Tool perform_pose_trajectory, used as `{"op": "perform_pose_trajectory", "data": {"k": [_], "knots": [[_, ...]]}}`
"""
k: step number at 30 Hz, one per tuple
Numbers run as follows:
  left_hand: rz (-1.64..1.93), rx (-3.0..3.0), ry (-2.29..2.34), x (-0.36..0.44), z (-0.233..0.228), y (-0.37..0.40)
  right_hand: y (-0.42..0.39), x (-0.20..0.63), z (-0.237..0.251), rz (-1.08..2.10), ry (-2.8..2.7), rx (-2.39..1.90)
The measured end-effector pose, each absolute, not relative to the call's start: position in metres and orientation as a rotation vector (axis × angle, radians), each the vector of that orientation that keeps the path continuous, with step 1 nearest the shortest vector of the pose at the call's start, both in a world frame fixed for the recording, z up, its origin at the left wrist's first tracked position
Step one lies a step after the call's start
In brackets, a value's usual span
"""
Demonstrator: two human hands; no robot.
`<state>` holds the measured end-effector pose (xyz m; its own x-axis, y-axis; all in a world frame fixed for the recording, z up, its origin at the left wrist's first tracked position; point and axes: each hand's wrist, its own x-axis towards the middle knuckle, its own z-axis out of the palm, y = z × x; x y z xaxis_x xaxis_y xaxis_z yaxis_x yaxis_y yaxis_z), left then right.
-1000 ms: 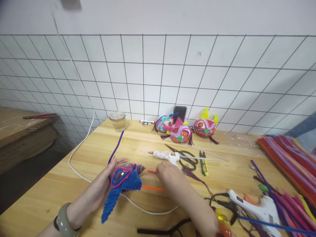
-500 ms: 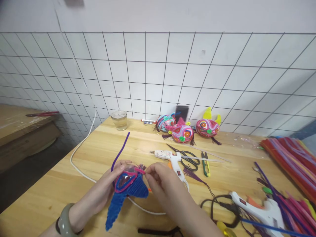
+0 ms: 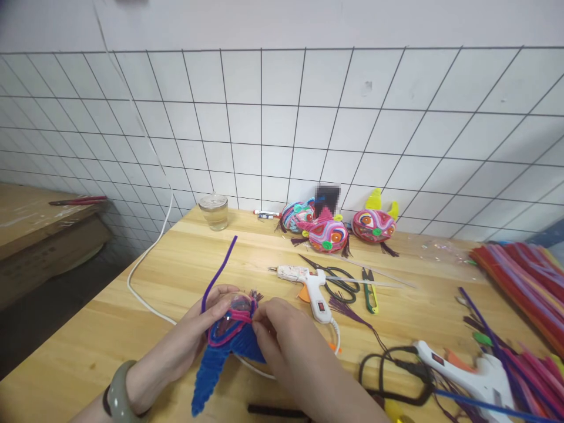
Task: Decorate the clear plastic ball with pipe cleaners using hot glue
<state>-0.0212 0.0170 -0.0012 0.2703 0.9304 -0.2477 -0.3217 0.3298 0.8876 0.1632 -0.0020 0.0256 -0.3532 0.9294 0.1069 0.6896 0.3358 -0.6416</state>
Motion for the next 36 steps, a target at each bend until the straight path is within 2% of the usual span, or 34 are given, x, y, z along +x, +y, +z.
{"op": "perform_pose_trajectory", "data": {"k": [26, 30, 33, 36], "knots": [[0.99, 0.889, 0.946, -0.0204, -0.0038, 0.0169, -0.004, 0.1608, 0.0245, 0.718, -2.119, -1.41], [1.005, 0.89, 0.946, -0.0192, -0.0017, 0.0163, -0.0042, 0.1621, 0.0265, 0.729, -2.126, -1.299], [1.019, 0.877, 0.945, -0.019, -0.0019, 0.0157, -0.0027, 0.162, 0.0278, 0.643, -2.197, -1.144], [1.033, 0.867, 0.966, -0.0189, -0.0029, 0.0152, -0.0016, 0.1615, 0.0259, 0.393, -2.323, -1.077]]}}
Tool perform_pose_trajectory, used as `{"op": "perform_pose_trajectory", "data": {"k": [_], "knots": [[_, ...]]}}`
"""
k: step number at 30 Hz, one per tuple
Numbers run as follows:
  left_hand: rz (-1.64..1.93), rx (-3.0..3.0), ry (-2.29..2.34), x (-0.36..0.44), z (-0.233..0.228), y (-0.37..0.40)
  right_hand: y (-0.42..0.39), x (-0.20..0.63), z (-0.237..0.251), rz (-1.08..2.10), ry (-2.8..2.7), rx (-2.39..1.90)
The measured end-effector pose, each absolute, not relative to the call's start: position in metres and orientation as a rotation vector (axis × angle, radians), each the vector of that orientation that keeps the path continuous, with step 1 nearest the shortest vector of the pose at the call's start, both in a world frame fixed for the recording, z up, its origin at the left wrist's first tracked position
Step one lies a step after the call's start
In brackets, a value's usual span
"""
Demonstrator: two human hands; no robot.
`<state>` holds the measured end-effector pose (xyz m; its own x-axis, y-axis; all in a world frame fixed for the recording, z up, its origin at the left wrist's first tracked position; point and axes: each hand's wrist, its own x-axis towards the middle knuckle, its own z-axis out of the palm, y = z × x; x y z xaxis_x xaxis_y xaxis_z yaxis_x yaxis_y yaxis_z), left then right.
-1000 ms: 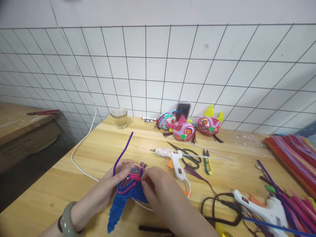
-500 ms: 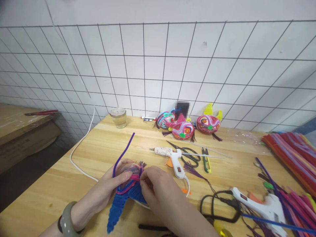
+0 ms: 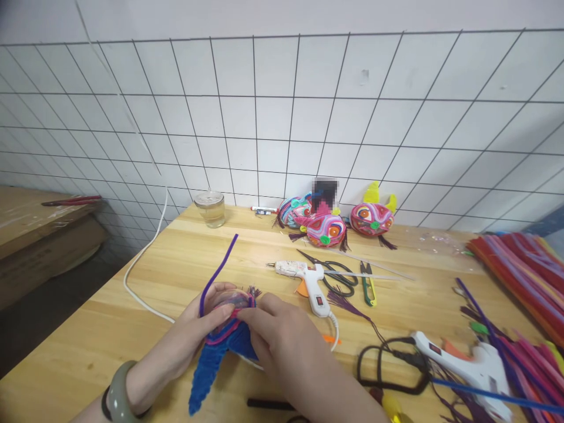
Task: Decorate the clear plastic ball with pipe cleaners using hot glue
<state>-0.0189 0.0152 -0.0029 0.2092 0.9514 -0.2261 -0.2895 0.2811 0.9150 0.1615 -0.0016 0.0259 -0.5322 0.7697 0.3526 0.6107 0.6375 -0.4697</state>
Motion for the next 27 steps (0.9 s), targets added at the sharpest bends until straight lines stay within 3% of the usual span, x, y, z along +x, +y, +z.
{"op": "perform_pose_trajectory", "data": {"k": [7, 27], "knots": [[1.052, 0.915, 1.002, -0.018, 0.003, 0.015, -0.004, 0.165, 0.017, -0.17, -2.495, -0.982], [0.989, 0.866, 0.952, -0.019, -0.006, 0.013, -0.006, 0.168, 0.02, -0.25, -2.587, -1.02]]}}
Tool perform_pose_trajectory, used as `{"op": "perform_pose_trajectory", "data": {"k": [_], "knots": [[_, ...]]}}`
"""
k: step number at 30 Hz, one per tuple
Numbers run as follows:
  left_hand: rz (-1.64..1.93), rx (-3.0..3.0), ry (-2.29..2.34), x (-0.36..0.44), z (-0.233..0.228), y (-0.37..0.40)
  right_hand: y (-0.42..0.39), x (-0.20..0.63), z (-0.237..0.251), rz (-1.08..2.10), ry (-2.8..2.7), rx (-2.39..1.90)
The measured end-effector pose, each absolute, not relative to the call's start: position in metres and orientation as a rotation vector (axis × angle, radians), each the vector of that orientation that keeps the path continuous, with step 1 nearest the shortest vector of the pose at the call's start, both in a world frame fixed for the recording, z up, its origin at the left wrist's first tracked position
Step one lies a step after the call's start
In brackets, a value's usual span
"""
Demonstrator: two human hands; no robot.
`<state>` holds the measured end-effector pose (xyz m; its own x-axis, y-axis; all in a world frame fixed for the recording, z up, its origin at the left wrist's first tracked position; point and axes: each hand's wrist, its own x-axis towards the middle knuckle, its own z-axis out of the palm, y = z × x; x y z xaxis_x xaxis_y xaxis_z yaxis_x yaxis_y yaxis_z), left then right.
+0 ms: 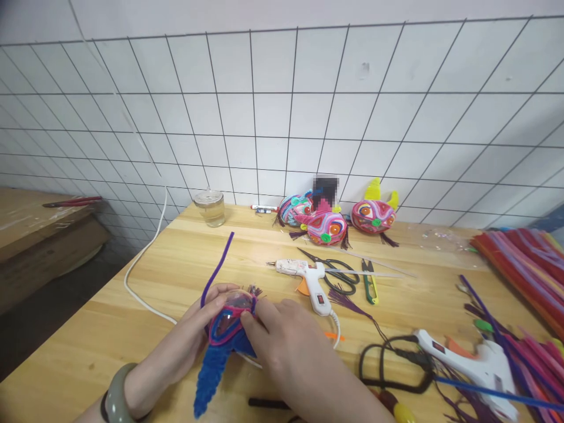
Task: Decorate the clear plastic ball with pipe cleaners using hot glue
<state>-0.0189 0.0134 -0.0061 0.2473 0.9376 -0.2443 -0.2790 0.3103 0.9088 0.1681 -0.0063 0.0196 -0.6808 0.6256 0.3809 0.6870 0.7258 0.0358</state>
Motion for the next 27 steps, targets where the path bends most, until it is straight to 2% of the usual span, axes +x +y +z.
{"op": "perform_pose_trajectory", "data": {"k": [27], "knots": [[0.958, 0.913, 0.9, -0.0202, -0.0083, 0.0134, -0.0041, 0.1602, 0.0126, -0.308, -2.504, -0.878]]}}
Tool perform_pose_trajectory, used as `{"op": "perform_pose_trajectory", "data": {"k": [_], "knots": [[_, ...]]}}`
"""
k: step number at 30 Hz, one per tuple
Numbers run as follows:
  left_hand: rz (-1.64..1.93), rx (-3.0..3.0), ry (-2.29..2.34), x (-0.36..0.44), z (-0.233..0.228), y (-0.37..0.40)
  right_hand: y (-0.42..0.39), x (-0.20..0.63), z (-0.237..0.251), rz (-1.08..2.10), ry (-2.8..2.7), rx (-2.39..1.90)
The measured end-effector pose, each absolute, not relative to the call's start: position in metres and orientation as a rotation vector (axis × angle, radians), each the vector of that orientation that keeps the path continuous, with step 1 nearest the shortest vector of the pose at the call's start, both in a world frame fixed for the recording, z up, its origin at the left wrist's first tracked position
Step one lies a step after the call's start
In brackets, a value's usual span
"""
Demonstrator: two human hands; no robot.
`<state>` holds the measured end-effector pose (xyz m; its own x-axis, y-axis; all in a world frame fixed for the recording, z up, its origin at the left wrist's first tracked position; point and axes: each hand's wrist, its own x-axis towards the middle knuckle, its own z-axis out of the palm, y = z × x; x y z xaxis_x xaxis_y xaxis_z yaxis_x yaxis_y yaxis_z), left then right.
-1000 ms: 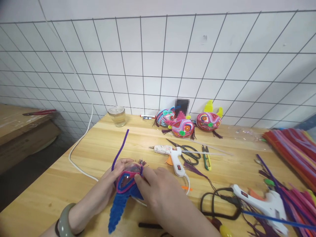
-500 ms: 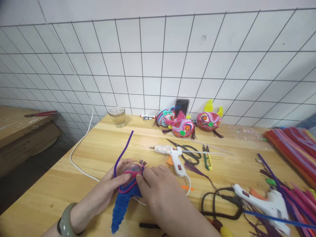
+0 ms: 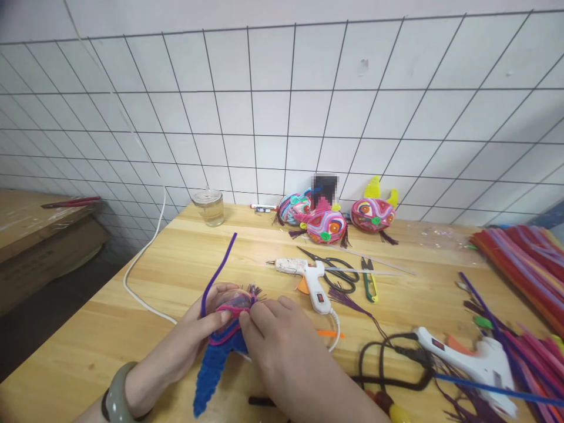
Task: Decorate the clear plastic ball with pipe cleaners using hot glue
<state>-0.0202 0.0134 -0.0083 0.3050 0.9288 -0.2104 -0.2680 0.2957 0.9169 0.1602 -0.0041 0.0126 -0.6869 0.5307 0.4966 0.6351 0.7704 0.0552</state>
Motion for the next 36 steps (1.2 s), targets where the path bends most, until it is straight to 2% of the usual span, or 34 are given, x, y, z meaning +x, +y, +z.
{"op": "perform_pose_trajectory", "data": {"k": [24, 36], "knots": [[0.983, 0.885, 0.93, -0.019, -0.007, 0.012, -0.008, 0.157, 0.024, -0.306, -2.61, -0.913], [0.987, 0.892, 0.915, -0.019, -0.004, 0.012, -0.006, 0.157, 0.016, -0.154, -2.485, -0.895]]}}
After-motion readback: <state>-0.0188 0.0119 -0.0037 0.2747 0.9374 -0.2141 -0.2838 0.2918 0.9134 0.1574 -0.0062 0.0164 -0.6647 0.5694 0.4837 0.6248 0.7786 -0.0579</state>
